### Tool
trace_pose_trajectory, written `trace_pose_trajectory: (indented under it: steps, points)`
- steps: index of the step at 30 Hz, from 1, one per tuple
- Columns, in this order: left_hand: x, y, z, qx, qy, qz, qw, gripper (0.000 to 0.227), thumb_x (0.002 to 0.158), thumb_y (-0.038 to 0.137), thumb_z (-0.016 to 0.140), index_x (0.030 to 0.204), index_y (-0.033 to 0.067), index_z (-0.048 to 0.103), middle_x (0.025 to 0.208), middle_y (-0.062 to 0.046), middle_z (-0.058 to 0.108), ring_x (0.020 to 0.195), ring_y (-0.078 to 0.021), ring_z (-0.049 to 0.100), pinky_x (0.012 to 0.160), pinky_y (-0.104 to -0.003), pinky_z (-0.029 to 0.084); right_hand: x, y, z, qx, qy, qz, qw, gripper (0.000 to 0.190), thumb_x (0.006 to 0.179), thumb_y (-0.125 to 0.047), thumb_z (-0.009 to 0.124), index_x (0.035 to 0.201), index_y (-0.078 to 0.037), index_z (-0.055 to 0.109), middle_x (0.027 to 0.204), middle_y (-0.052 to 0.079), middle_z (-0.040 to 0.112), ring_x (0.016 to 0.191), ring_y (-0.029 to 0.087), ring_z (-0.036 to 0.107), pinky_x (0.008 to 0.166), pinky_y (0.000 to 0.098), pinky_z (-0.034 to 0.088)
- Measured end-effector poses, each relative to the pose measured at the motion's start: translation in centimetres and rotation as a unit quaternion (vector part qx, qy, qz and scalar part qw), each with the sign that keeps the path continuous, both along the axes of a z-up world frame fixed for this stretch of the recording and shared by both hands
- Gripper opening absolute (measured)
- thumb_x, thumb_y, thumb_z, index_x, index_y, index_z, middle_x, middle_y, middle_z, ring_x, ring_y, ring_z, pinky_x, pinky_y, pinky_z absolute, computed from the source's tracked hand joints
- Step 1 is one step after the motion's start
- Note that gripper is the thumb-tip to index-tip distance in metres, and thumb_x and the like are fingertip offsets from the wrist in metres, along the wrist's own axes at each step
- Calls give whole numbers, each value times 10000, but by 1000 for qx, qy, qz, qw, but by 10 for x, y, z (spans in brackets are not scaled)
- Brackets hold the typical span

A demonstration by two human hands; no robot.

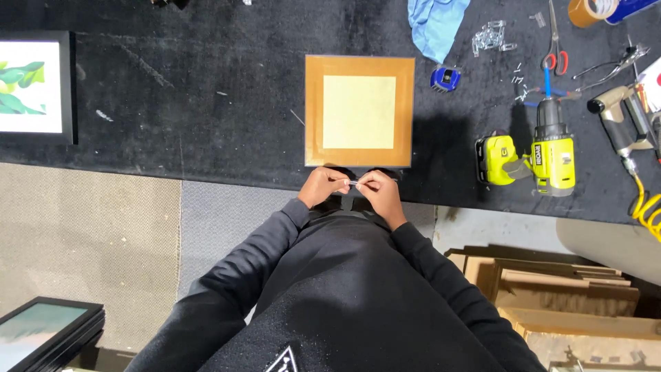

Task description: Assembling picture frames by measuring and attaching hanging hardware using a power drill on a workshop table.

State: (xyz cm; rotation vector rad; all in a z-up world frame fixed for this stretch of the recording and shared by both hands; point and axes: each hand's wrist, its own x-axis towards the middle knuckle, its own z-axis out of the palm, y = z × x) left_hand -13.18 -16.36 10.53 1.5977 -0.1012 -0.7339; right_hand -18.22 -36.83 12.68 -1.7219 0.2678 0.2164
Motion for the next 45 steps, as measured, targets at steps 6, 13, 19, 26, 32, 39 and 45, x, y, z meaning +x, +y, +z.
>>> trace_pose_trajectory:
  steps: [6, 13, 19, 26, 32, 39, 45]
  points:
    - [7, 4, -11, 29, 21, -33, 999, 221, 900, 46, 753, 1118, 68, 784, 898, -141, 798, 846, -226, 779, 805, -331, 623, 0, 7, -6, -65, -63, 31, 995, 112, 818, 26, 797, 911, -29, 768, 931, 139, 728, 904, 314, 751, 755, 384, 640]
    - [27, -9, -13, 218, -250, -111, 937, 162, 872, 290, 780, 1009, 209, 807, 898, -62, 790, 930, -372, 729, 812, -486, 594, 16, -3, -8, -93, -28, 30, 995, 146, 825, -89, 803, 970, -77, 790, 973, 105, 760, 967, 316, 741, 807, 422, 616]
    - [44, -14, -34, 242, -457, -96, 851, 147, 863, 338, 775, 883, 201, 725, 821, 61, 681, 939, -197, 634, 797, -343, 544, 39, -11, -31, -207, -84, 53, 973, 117, 833, -168, 808, 950, -164, 798, 884, 90, 752, 930, 330, 728, 807, 439, 581]
    - [41, -22, -59, 301, -473, -89, 824, 214, 849, 347, 772, 957, 238, 622, 1087, 96, 593, 1081, -171, 545, 826, -352, 450, 50, -14, -39, -278, -147, 118, 942, 45, 943, -101, 698, 952, -135, 727, 871, 76, 691, 918, 335, 705, 853, 441, 580]
    - [40, -20, -58, 283, -469, -81, 833, 181, 871, 333, 745, 976, 241, 629, 1090, 95, 583, 1098, -166, 550, 807, -345, 447, 47, -5, -21, -287, -144, 95, 942, 82, 955, -81, 700, 1036, -86, 691, 994, 106, 673, 955, 355, 706, 865, 476, 579]
    - [41, -17, -63, 269, -443, -77, 852, 185, 857, 311, 765, 1005, 260, 667, 1108, 96, 596, 1121, -166, 557, 845, -344, 438, 49, -14, -42, -264, -123, 93, 952, 141, 935, -51, 737, 1061, -87, 686, 1063, 58, 629, 941, 300, 724, 834, 398, 634]
    - [43, -17, -67, 244, -423, -67, 870, 202, 842, 273, 794, 1011, 260, 685, 1099, 101, 607, 1135, -168, 568, 870, -348, 447, 50, -17, -45, -246, -127, 80, 957, 120, 922, -64, 752, 1032, -88, 709, 1026, 63, 632, 911, 313, 731, 813, 387, 641]
